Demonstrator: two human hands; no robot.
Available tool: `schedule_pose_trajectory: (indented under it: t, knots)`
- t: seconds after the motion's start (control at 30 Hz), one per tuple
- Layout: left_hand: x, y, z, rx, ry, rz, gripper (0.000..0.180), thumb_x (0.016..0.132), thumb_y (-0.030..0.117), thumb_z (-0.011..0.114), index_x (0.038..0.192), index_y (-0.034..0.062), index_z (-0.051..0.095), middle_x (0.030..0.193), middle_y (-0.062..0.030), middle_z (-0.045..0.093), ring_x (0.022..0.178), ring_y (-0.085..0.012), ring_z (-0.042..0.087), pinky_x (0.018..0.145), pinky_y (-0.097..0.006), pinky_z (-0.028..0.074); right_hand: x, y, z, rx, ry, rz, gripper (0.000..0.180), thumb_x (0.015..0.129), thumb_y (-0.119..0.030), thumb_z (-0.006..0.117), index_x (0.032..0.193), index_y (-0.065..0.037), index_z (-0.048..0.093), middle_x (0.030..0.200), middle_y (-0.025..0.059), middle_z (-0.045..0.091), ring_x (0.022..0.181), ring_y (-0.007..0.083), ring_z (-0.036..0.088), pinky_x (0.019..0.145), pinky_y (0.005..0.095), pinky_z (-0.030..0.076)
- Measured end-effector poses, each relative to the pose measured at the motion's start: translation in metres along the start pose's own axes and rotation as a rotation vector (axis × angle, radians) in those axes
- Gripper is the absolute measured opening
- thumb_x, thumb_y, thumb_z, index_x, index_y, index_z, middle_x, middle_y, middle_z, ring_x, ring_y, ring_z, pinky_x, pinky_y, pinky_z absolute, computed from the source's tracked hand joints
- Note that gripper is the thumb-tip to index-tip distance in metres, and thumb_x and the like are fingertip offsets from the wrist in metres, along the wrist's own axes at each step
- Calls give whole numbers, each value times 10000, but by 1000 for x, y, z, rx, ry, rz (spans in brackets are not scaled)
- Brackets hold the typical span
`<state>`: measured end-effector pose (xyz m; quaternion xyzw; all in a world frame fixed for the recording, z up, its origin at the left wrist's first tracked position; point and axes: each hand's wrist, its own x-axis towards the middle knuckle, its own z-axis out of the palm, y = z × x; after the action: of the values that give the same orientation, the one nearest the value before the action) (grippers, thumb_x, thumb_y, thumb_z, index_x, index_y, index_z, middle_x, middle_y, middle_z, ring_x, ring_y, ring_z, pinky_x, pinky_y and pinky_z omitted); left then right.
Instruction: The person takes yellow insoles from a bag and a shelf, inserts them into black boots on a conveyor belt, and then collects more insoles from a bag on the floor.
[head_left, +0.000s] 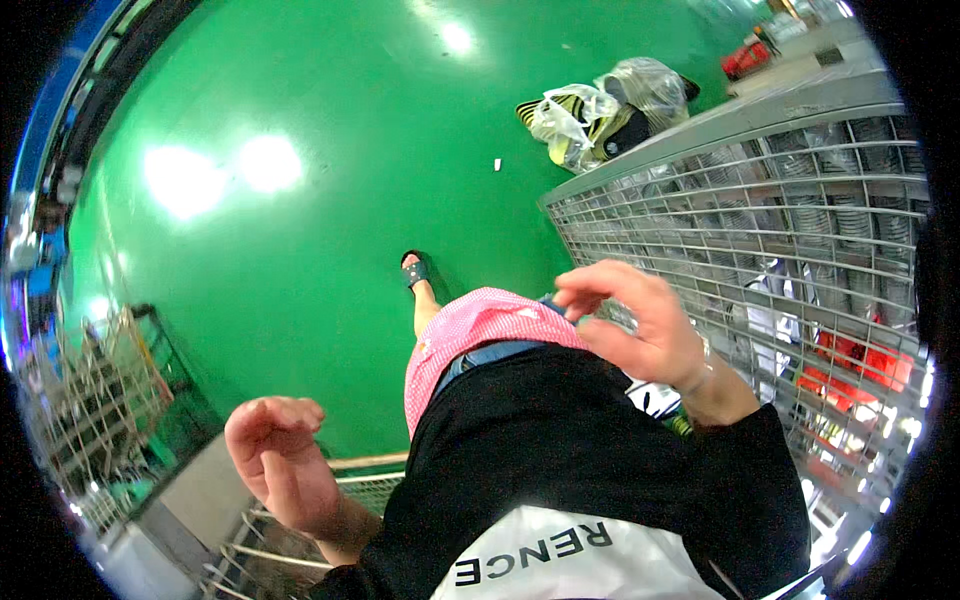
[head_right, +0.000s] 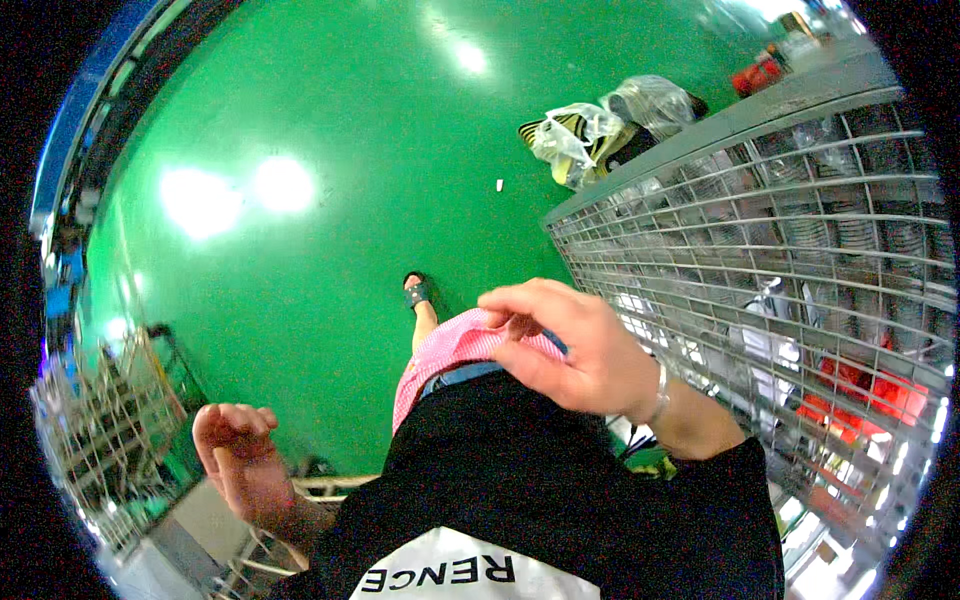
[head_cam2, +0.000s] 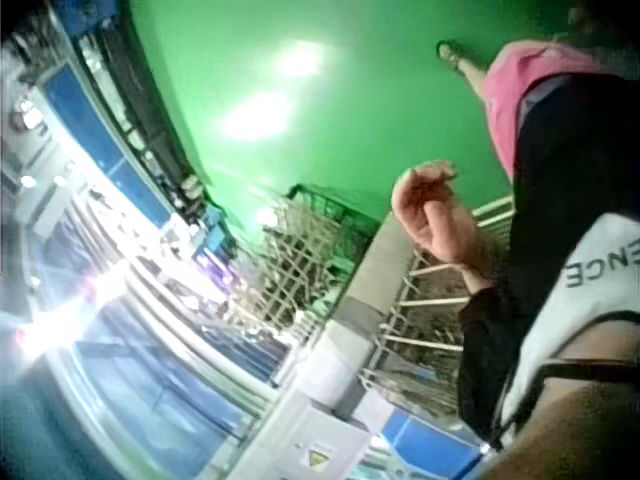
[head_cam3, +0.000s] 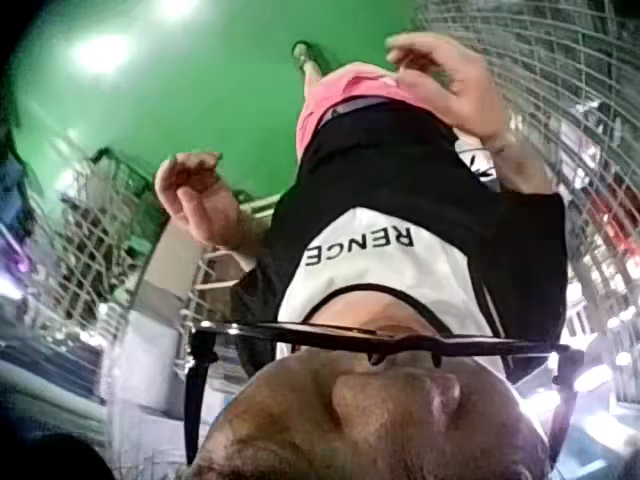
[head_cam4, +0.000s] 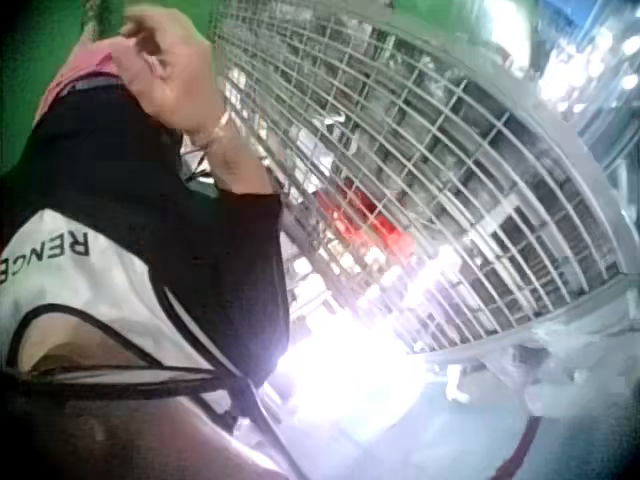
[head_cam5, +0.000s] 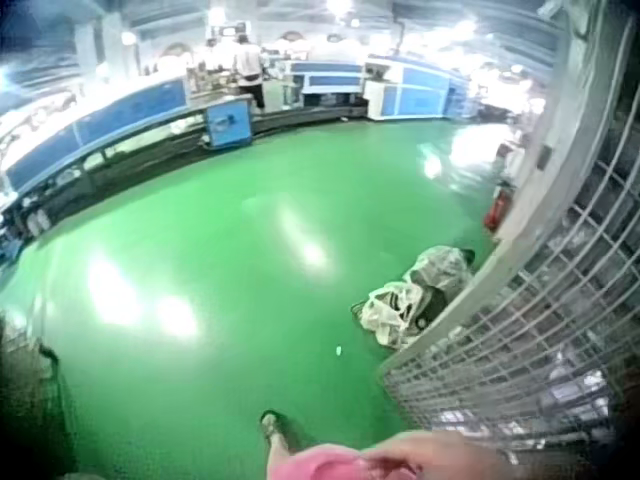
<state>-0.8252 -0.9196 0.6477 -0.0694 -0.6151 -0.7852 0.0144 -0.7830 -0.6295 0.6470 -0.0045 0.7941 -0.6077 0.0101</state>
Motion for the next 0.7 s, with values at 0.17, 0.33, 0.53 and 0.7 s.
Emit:
schedule_pose_trajectory:
  t: [0.17,0.33,0.53,0.7]
  knots:
    - [116,-9,-7,-31,-222,-89,386,758,242,560,1005,-32,448,782,-138,499,676,-219,490,637,-345,412,48,26,22,77,136,336,265,817,-171,540,1008,12,524,905,93,574,757,116,553,668,240,455]
    - [214,-31,21,-22,-411,-159,398,751,258,580,988,-35,452,781,-138,506,688,-219,498,644,-339,420,79,45,28,-136,172,374,259,818,-195,515,1015,-27,521,846,134,558,756,230,564,687,306,452]
    - [303,-63,99,-103,-671,-220,376,750,239,586,971,-38,461,795,-153,521,706,-216,512,644,-321,421,114,84,11,-107,277,537,280,813,-218,507,1045,-62,508,855,146,553,778,277,558,697,343,446]
    - [369,-92,170,37,-690,-217,376,754,235,580,981,-45,471,792,-140,524,713,-204,508,646,-302,413,174,146,-42,-47,231,604,292,821,-233,511,1035,-35,518,897,135,557,796,219,571,713,307,450]
